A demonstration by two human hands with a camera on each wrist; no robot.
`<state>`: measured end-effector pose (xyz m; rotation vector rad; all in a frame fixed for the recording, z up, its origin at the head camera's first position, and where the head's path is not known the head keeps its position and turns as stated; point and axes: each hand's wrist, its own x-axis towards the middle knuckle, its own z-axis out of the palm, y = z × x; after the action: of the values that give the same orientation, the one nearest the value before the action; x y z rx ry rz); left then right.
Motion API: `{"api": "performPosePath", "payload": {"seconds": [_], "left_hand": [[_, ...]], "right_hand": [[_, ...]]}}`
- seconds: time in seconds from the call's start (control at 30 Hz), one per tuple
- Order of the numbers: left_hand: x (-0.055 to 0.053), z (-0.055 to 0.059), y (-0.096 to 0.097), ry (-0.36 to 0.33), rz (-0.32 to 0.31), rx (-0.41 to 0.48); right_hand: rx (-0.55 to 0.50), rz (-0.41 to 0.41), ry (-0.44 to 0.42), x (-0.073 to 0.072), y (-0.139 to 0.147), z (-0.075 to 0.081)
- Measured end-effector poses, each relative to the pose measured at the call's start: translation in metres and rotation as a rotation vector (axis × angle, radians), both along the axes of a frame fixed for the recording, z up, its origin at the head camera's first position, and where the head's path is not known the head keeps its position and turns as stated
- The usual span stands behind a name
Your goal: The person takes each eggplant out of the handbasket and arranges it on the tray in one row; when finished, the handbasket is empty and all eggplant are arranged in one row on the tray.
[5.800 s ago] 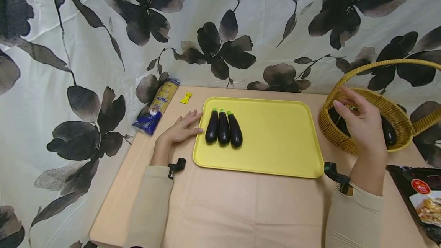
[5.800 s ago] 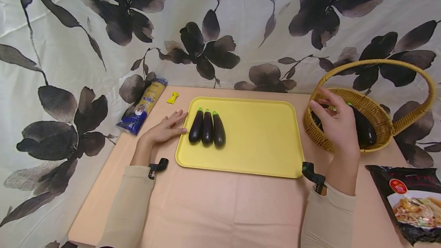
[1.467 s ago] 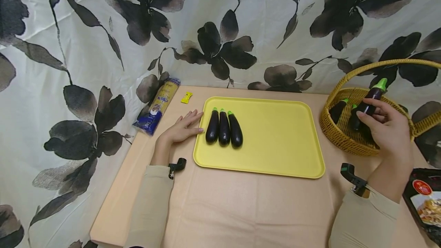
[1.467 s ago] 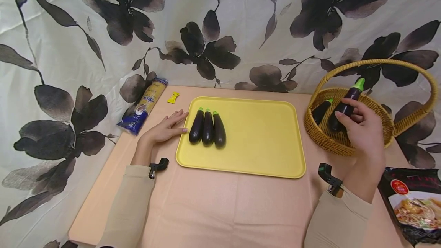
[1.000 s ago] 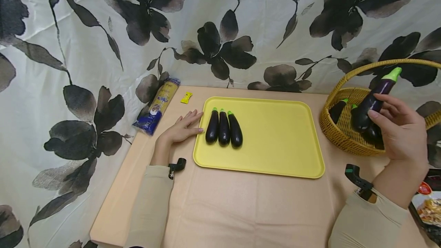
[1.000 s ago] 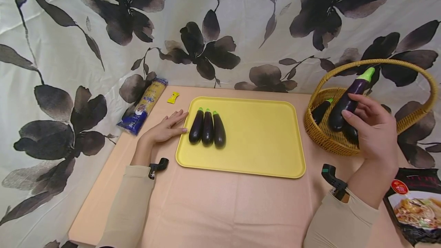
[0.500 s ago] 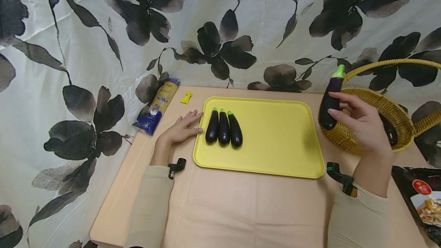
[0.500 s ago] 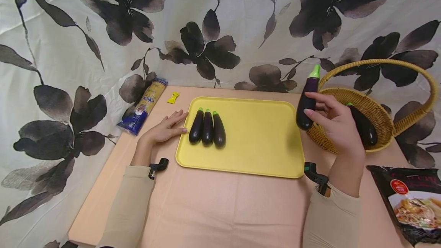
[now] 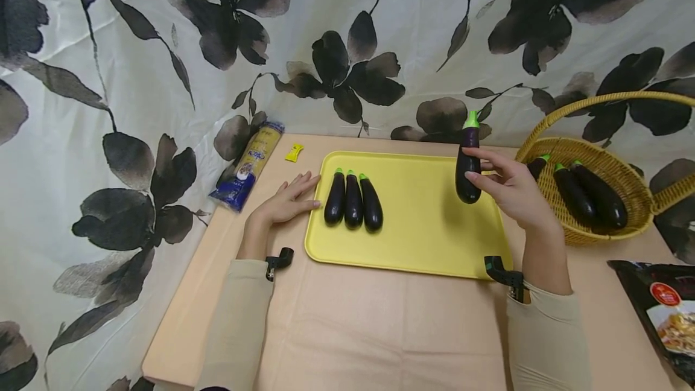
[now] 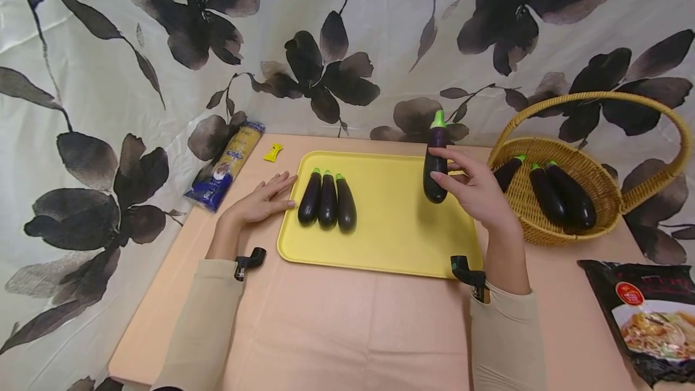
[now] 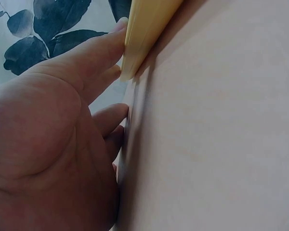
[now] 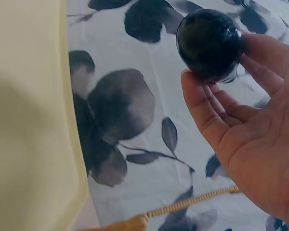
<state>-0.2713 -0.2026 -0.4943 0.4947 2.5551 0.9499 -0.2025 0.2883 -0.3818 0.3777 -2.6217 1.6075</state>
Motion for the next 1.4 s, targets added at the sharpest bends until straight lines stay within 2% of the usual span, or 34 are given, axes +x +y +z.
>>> {"api": "performPosePath", "payload": {"seconds": [0.2, 0.33, 0.67, 1.0, 1.17, 1.4], "left_hand": [[-0.001, 0.003, 0.001, -0.001, -0.010, -0.005], [-0.002, 0.004, 0.001, 0.006, -0.011, -0.003], [-0.002, 0.003, 0.000, 0.008, -0.017, -0.015], [0.000, 0.000, -0.001, -0.006, -0.001, -0.005], [0.000, 0.000, -0.001, -0.008, 0.003, -0.001], [-0.001, 0.001, 0.000, -0.007, 0.003, 0.009]], "right_hand": [[0.075, 0.024, -0.073, -0.005, -0.012, -0.003], [0.085, 0.036, -0.099, -0.008, -0.018, -0.006], [0.106, 0.123, -0.063, -0.015, -0.039, -0.019], [0.139, 0.156, -0.137, -0.022, -0.062, -0.041], [0.192, 0.163, -0.176, -0.024, -0.077, -0.053], [0.278, 0.214, -0.183, -0.024, -0.091, -0.063]]}}
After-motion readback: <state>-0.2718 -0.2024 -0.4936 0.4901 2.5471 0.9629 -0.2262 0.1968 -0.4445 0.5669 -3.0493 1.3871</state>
